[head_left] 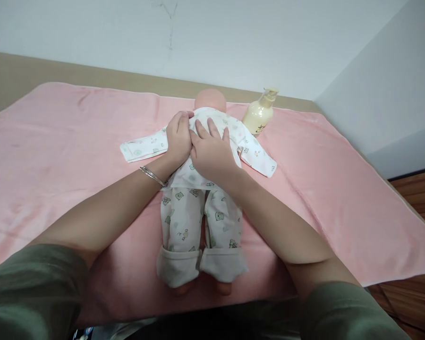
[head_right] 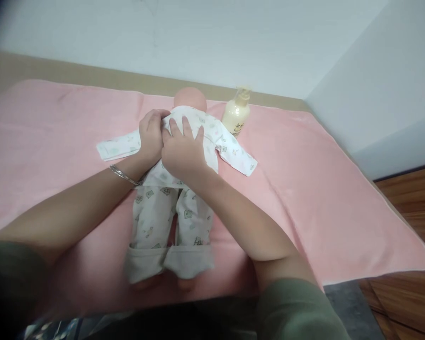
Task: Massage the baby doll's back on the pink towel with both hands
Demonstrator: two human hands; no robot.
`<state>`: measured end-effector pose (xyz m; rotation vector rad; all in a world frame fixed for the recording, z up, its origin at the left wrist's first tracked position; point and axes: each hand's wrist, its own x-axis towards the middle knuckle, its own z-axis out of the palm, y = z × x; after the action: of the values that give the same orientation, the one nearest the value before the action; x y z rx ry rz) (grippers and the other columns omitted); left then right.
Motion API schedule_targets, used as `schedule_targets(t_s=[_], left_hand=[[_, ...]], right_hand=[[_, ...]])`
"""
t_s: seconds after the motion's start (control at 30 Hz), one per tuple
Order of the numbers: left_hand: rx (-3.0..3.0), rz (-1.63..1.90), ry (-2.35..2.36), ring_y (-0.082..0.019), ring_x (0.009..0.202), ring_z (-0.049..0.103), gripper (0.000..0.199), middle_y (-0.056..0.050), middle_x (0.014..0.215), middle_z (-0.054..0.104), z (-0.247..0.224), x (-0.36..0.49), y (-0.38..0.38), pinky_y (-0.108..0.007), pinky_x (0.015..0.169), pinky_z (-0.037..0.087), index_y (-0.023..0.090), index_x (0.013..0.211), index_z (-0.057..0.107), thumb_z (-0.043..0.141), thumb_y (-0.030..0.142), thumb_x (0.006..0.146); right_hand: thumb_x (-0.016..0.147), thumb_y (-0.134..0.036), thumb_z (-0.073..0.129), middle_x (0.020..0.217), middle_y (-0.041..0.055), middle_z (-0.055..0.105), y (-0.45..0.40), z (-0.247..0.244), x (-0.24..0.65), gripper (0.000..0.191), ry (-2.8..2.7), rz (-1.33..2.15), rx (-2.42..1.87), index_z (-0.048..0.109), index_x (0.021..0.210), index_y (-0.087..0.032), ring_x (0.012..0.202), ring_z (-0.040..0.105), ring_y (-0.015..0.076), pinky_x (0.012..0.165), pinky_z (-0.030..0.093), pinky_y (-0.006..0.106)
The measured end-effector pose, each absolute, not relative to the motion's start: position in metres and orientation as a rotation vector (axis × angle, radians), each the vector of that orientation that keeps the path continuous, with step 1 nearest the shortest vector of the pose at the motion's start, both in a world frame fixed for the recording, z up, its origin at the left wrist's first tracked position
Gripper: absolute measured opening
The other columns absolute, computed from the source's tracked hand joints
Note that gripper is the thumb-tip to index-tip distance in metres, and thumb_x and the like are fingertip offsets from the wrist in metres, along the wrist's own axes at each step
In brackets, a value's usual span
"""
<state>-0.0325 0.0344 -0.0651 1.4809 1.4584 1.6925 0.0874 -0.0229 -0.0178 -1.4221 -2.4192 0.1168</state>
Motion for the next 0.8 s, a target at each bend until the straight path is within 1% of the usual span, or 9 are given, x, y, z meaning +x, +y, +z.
schedule_targets(t_s=[0.1, 0.2, 0.3, 0.4, 0.47, 0.57, 0.67, 0.73, 0.8], left_hand=[[1.543, 1.631, 1.545, -0.017, 0.123, 0.066, 0.049, -0.008, 0.124, 0.076, -0.062, -0.032, 0.032, -0.039, 0.114, 0.05, 0.025, 0.103, 0.065, 0.025, 0.052, 0.106], [1.601, 1.588, 1.599, -0.017, 0.122, 0.064, 0.061, -0.008, 0.125, 0.075, -0.058, -0.031, 0.029, -0.04, 0.115, 0.048, 0.025, 0.105, 0.064, 0.016, 0.062, 0.105], [1.553, 1.685, 1.536, -0.019, 0.115, 0.064, 0.052, -0.006, 0.116, 0.076, -0.058, -0.029, 0.029, -0.043, 0.114, 0.05, 0.027, 0.098, 0.066, 0.026, 0.06, 0.101], [1.492, 1.731, 1.464, -0.021, 0.115, 0.065, 0.039, -0.007, 0.114, 0.076, -0.059, -0.029, 0.03, -0.043, 0.112, 0.052, 0.025, 0.094, 0.066, 0.035, 0.047, 0.101], [1.451, 1.73, 1.438, -0.022, 0.116, 0.066, 0.034, -0.008, 0.116, 0.076, -0.061, -0.029, 0.032, -0.042, 0.113, 0.053, 0.024, 0.094, 0.067, 0.038, 0.039, 0.103], [1.42, 1.729, 1.432, -0.022, 0.118, 0.067, 0.03, -0.007, 0.115, 0.077, -0.063, -0.03, 0.035, -0.04, 0.115, 0.053, 0.023, 0.092, 0.068, 0.041, 0.032, 0.103], [1.413, 1.733, 1.415, -0.022, 0.116, 0.068, 0.029, -0.006, 0.111, 0.078, -0.065, -0.032, 0.036, -0.038, 0.113, 0.054, 0.024, 0.09, 0.068, 0.043, 0.029, 0.103], [1.429, 1.733, 1.413, -0.022, 0.113, 0.069, 0.029, -0.006, 0.11, 0.077, -0.065, -0.032, 0.036, -0.038, 0.111, 0.055, 0.025, 0.09, 0.068, 0.043, 0.03, 0.104], [1.465, 1.726, 1.424, -0.022, 0.113, 0.07, 0.031, -0.007, 0.11, 0.077, -0.064, -0.032, 0.035, -0.038, 0.111, 0.053, 0.024, 0.09, 0.067, 0.041, 0.031, 0.105]], right_hand=[[0.103, -0.025, 0.041, 0.175, 0.0021, 0.038, -0.009, -0.012, 0.098, 0.052, -2.51, 0.194, -1.294, 0.059, 0.152, -0.028, 0.168, 0.022, 0.0354, 0.135, 0.009, 0.076], [0.106, -0.037, 0.04, 0.177, 0.002, 0.032, 0.016, -0.012, 0.116, 0.055, -2.439, 0.288, -1.331, 0.052, 0.158, -0.027, 0.169, 0.02, 0.0332, 0.138, 0.013, 0.069], [0.107, -0.043, 0.039, 0.179, 0.0073, 0.027, 0.028, -0.013, 0.122, 0.063, -2.299, 0.318, -1.493, 0.04, 0.166, -0.021, 0.169, 0.02, 0.0342, 0.138, 0.016, 0.065], [0.108, -0.037, 0.036, 0.178, 0.0176, 0.027, 0.012, -0.012, 0.11, 0.067, -2.247, 0.252, -1.661, 0.032, 0.168, -0.008, 0.168, 0.022, 0.0386, 0.137, 0.018, 0.066], [0.107, -0.031, 0.037, 0.177, 0.0218, 0.028, -0.009, -0.01, 0.095, 0.065, -2.238, 0.157, -1.729, 0.033, 0.166, -0.004, 0.167, 0.023, 0.0423, 0.136, 0.02, 0.068], [0.104, -0.025, 0.043, 0.177, 0.0164, 0.03, -0.031, -0.008, 0.08, 0.059, -2.336, 0.059, -1.648, 0.044, 0.162, -0.012, 0.167, 0.021, 0.0431, 0.135, 0.017, 0.071], [0.105, -0.023, 0.043, 0.177, 0.0066, 0.034, -0.024, -0.007, 0.087, 0.052, -2.512, 0.119, -1.43, 0.057, 0.155, -0.023, 0.169, 0.02, 0.0374, 0.137, 0.012, 0.07], [0.107, -0.027, 0.042, 0.176, -0.0002, 0.035, -0.003, -0.008, 0.102, 0.047, -2.593, 0.224, -1.267, 0.064, 0.148, -0.03, 0.169, 0.021, 0.033, 0.137, 0.01, 0.069], [0.108, -0.037, 0.042, 0.177, -0.0033, 0.033, 0.02, -0.009, 0.119, 0.046, -2.557, 0.317, -1.213, 0.062, 0.149, -0.034, 0.17, 0.019, 0.0306, 0.138, 0.013, 0.067]])
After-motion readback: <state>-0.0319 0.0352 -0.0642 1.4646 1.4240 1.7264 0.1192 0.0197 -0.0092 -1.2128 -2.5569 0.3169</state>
